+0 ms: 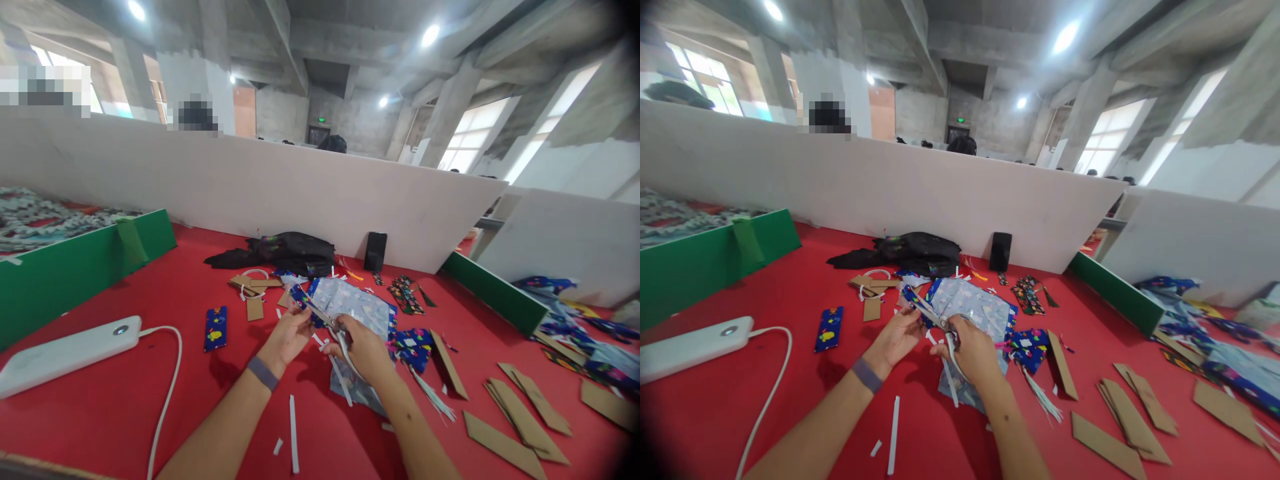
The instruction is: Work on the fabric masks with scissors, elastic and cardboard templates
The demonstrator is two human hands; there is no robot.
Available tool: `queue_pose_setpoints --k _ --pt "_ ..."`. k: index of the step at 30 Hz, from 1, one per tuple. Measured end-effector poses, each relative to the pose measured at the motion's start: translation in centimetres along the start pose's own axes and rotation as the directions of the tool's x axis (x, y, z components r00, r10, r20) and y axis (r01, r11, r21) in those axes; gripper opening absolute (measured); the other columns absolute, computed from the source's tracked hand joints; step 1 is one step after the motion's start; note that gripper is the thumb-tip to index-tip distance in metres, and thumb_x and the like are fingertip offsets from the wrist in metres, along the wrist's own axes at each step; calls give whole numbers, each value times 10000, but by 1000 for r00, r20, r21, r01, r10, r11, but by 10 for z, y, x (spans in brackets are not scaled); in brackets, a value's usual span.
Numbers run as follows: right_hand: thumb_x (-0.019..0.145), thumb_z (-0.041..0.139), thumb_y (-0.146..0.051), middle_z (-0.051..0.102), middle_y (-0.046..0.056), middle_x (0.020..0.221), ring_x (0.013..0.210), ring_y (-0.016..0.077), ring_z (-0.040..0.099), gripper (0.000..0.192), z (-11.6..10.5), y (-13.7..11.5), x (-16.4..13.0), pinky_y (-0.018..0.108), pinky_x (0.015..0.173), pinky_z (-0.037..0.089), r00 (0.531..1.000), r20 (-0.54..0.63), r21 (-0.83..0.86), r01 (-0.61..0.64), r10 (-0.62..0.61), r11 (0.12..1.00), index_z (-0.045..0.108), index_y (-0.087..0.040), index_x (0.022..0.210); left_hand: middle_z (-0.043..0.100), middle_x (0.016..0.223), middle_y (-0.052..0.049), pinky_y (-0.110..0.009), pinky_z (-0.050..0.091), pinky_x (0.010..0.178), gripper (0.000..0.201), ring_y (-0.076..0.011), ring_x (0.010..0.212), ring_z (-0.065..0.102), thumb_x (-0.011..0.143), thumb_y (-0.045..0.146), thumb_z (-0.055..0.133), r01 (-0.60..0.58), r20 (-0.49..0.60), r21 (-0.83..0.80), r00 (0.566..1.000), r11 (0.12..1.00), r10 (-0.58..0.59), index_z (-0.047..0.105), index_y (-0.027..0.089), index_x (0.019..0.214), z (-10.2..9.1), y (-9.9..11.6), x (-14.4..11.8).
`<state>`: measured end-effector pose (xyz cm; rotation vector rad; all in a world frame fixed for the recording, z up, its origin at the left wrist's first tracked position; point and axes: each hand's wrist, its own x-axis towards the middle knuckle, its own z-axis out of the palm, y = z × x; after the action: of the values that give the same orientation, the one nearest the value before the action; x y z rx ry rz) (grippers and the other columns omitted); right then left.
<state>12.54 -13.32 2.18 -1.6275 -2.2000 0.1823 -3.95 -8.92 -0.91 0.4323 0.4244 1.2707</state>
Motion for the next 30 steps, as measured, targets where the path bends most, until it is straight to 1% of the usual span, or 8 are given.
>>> queue_pose_setpoints --k 5,9,12,16,23,30 --pt "793 523 -472 628 53 949 841 218 607 365 1 -1 -1 263 640 367 1000 4 36 14 -14 999 494 -223 1058 687 693 -8 -225 482 673 166 -111 644 628 623 56 708 4 3 -1 1000 1000 -4 650 134 759 3 -2 -2" --pt "799 516 -453 626 44 945 833 210 604 334 0 -2 -1 259 642 370 1000 10 60 8 -8 998 495 -226 1043 691 720 -4 -235 478 707 180 -115 679 629 629 57 701 -15 14 -13 1000 1000 15 651 144 779 5 -2 -2" --pt "801 509 -453 632 36 945 827 209 607 321 -1 -3 -1 255 635 369 1000 12 68 2 -3 998 500 -230 1032 689 719 -10 -240 475 700 172 -119 673 628 639 58 694 -13 15 -11 1000 1000 13 652 138 785 4 -3 -2" --pt "792 521 -458 644 35 938 833 218 617 331 -1 -3 0 255 628 363 1000 10 51 -16 15 999 513 -232 1034 681 690 -10 -228 466 675 154 -111 642 621 636 57 699 -4 6 -11 1000 1000 4 652 130 764 4 -3 -1" --pt "794 520 -466 657 37 908 795 210 628 324 -2 -3 0 243 596 348 999 24 19 -37 36 999 526 -242 1028 687 716 -8 -225 464 684 161 -111 658 622 629 63 708 -2 -17 -17 1000 1000 2 647 139 757 7 -2 -2" --pt "794 511 -501 663 26 861 749 213 635 324 0 0 0 240 564 331 1000 -13 -13 -1 1 1000 528 -247 994 692 733 -16 -237 468 712 140 -119 676 632 659 61 679 8 -32 -7 999 1000 -8 650 142 770 5 -3 -1"
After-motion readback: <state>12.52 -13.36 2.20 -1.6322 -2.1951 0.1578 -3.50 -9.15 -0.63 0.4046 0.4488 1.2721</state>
